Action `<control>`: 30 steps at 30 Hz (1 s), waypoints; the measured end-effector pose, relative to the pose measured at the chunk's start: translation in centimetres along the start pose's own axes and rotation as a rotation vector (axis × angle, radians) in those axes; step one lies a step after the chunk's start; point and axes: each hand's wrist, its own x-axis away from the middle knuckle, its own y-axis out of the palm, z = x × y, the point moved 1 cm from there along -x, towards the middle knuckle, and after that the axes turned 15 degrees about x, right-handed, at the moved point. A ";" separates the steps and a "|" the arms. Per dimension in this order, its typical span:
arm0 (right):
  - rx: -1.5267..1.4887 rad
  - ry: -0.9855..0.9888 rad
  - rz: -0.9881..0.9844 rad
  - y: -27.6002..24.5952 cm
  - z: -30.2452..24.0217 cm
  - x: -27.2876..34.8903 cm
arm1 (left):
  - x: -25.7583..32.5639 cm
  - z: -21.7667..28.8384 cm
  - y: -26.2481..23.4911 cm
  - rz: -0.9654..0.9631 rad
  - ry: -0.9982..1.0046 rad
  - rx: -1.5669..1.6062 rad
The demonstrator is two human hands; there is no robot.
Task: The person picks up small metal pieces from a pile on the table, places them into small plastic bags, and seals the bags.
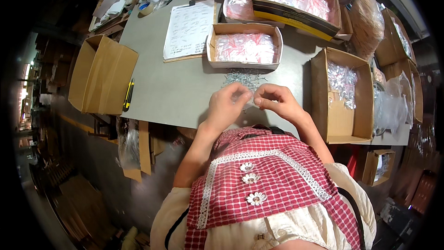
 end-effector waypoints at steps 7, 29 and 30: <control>0.109 0.128 0.007 -0.5 -1.3 0.6 | 0.2 0.4 0.6 0.018 -0.081 -0.075; 0.098 -0.048 0.066 0.7 0.2 0.3 | -0.4 2.3 0.5 -0.254 -0.163 -0.074; 0.019 -0.040 0.043 0.8 0.3 0.4 | -0.3 2.1 0.5 -0.251 -0.178 -0.022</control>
